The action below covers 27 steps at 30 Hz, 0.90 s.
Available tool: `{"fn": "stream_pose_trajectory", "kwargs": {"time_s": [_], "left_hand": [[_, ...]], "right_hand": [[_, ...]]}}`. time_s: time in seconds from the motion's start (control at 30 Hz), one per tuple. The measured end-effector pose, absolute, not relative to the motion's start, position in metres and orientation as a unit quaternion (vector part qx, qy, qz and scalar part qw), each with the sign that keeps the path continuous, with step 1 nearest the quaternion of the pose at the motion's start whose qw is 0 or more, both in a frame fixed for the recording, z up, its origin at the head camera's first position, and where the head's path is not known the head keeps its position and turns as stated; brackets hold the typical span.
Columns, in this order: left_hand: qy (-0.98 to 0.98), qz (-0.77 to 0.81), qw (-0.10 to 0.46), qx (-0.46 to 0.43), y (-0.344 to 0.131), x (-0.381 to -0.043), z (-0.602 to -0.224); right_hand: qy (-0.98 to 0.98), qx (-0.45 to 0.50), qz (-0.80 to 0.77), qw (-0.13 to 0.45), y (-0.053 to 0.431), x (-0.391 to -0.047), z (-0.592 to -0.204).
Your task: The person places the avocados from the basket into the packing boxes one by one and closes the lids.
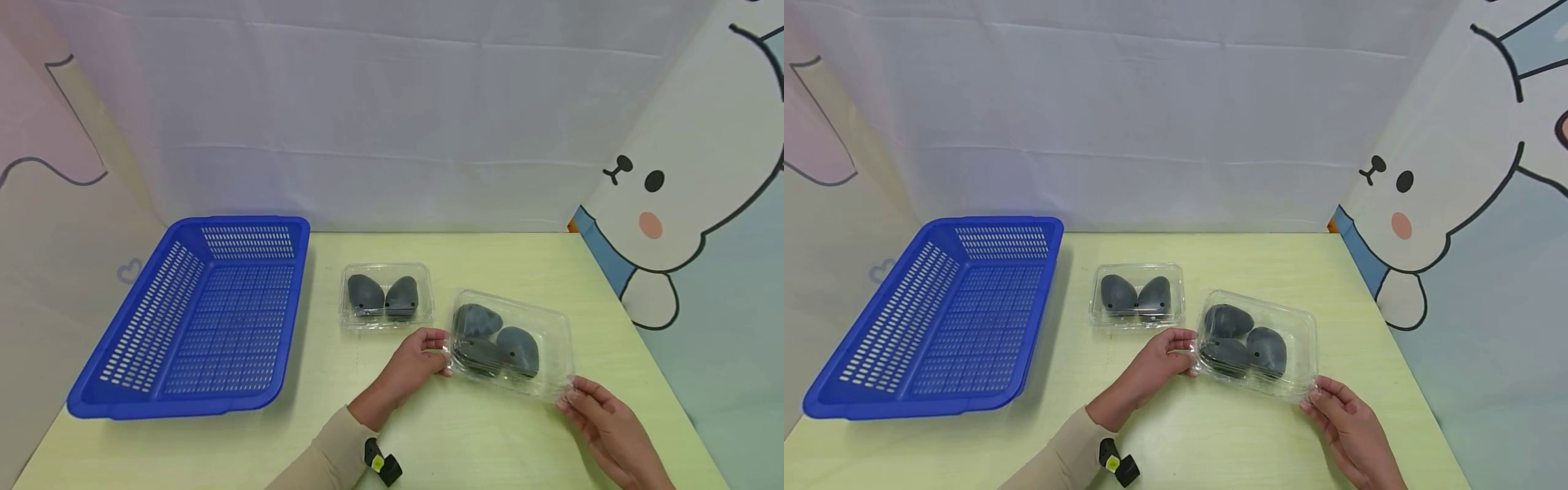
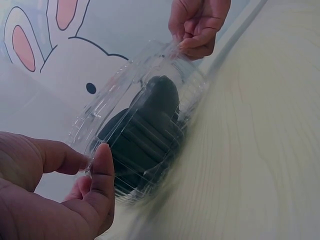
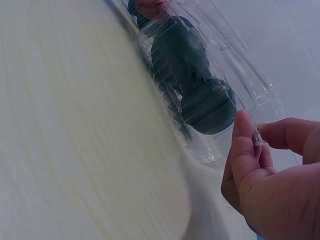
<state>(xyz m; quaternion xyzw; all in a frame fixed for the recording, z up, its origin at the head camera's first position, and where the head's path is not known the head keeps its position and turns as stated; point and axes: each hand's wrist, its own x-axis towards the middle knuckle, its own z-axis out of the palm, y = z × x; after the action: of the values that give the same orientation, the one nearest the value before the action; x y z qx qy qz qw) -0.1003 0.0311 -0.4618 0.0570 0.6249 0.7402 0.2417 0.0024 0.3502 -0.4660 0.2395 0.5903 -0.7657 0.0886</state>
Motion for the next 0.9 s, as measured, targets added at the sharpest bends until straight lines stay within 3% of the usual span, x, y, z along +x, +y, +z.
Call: {"fn": "stream_pose_trajectory", "kwargs": {"time_s": [0.9], "left_hand": [[0.63, 0.737, 0.237, 0.065, 0.035, -0.095, -0.46]], "right_hand": [[0.575, 0.269, -0.769, 0.071, 0.358, -0.011, -0.459]]}}
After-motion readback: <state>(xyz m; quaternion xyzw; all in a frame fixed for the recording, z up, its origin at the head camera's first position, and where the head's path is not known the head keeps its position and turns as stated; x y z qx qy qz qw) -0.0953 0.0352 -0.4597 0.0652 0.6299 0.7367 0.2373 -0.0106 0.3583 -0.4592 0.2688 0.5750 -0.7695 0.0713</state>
